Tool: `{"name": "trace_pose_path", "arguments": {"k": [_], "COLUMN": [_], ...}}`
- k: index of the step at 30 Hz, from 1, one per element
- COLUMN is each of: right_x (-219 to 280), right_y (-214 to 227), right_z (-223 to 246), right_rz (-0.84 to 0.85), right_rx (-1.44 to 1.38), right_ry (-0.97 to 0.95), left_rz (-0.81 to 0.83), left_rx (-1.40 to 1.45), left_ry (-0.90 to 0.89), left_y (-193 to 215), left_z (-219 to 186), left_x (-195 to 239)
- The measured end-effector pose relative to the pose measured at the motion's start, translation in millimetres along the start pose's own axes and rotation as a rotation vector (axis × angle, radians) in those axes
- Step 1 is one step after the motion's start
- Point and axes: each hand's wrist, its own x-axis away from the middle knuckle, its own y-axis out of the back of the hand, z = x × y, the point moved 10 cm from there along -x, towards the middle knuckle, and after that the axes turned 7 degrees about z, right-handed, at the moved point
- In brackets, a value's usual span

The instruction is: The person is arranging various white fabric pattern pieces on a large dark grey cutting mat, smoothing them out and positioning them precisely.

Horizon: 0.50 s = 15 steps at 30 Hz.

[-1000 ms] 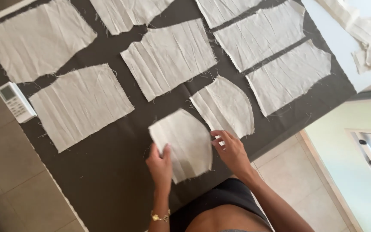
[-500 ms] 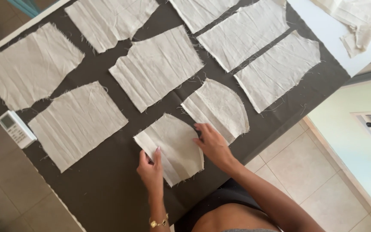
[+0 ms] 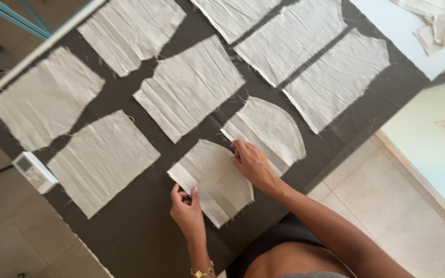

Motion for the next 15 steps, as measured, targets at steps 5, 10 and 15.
{"name": "trace_pose_path", "arguments": {"k": [5,10,15], "right_x": [-0.6,-3.5,28.2], "right_y": [6.1,78.1,153.3], "right_z": [1.6,-58.8,-105.7], "right_rz": [-0.041,-0.227,-0.349], "right_rx": [-0.048,-0.165,-0.005], "right_ry": [0.062,-0.051,-0.212], "left_rz": [-0.079,-0.153,-0.017], "left_rx": [-0.01,-0.127,-0.032], "left_ry": [-0.067,-0.263,-0.57], "left_y": [7.8,0.8,-56.5], "left_z": [-5.8,-49.4,-139.4], "left_x": [-0.6,-17.3,-43.7]}}
